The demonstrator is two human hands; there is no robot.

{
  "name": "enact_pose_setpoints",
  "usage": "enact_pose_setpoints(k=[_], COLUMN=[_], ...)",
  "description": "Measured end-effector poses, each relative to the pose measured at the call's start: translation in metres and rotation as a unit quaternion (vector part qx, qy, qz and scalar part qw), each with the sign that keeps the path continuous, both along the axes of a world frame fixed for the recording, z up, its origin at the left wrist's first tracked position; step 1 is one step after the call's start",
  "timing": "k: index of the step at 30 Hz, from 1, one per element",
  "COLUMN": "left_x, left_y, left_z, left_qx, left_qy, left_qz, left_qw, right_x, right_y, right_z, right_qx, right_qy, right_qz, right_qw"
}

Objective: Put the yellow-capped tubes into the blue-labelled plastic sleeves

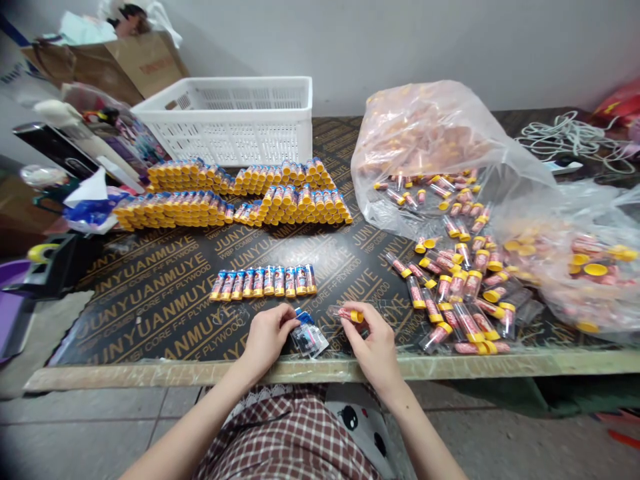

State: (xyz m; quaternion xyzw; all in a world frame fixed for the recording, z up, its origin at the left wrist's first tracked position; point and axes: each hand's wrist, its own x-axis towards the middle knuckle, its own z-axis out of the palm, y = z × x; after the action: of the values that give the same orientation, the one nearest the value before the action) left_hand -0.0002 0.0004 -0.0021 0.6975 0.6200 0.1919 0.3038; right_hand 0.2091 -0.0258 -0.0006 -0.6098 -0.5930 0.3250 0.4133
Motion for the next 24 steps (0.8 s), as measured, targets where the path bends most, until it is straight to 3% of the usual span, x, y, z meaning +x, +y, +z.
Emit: enact_pose_setpoints(k=[6, 10, 12, 16, 20, 24], left_x=[-0.003, -0.004, -0.004, -0.004, -0.001, 0.003], left_y=[-0.003, -0.001, 0.002, 0.008, 0.012, 0.013], left_z=[0.0, 0.001, 0.002, 0.007, 0.013, 0.014], left_qx=[0.058, 0.012, -0.061, -0.18, -0.224, -0.223], left_qy=[-0.007, -0.164, -0.284, -0.47, -0.548, -0.589], left_qz=[-0.012, 0.034, 0.088, 0.191, 0.238, 0.277], left_qw=[0.998, 0.986, 0.953, 0.843, 0.77, 0.725], right_x=[-0.004, -0.006, -0.008, -0.013, -0.018, -0.022], right_y=[-0.002, -0.006, -0.01, -0.017, -0.022, -0.027], right_z=[0.0, 0.004, 0.006, 0.011, 0.011, 0.009], right_qx=[-0.009, -0.02, -0.02, 0.03, 0.072, 0.107], right_qy=[0.027, 0.063, 0.079, 0.113, 0.13, 0.088], right_qz=[-0.004, 0.0, -0.008, -0.027, -0.031, -0.031], right_qw=[1.0, 0.998, 0.997, 0.993, 0.988, 0.99])
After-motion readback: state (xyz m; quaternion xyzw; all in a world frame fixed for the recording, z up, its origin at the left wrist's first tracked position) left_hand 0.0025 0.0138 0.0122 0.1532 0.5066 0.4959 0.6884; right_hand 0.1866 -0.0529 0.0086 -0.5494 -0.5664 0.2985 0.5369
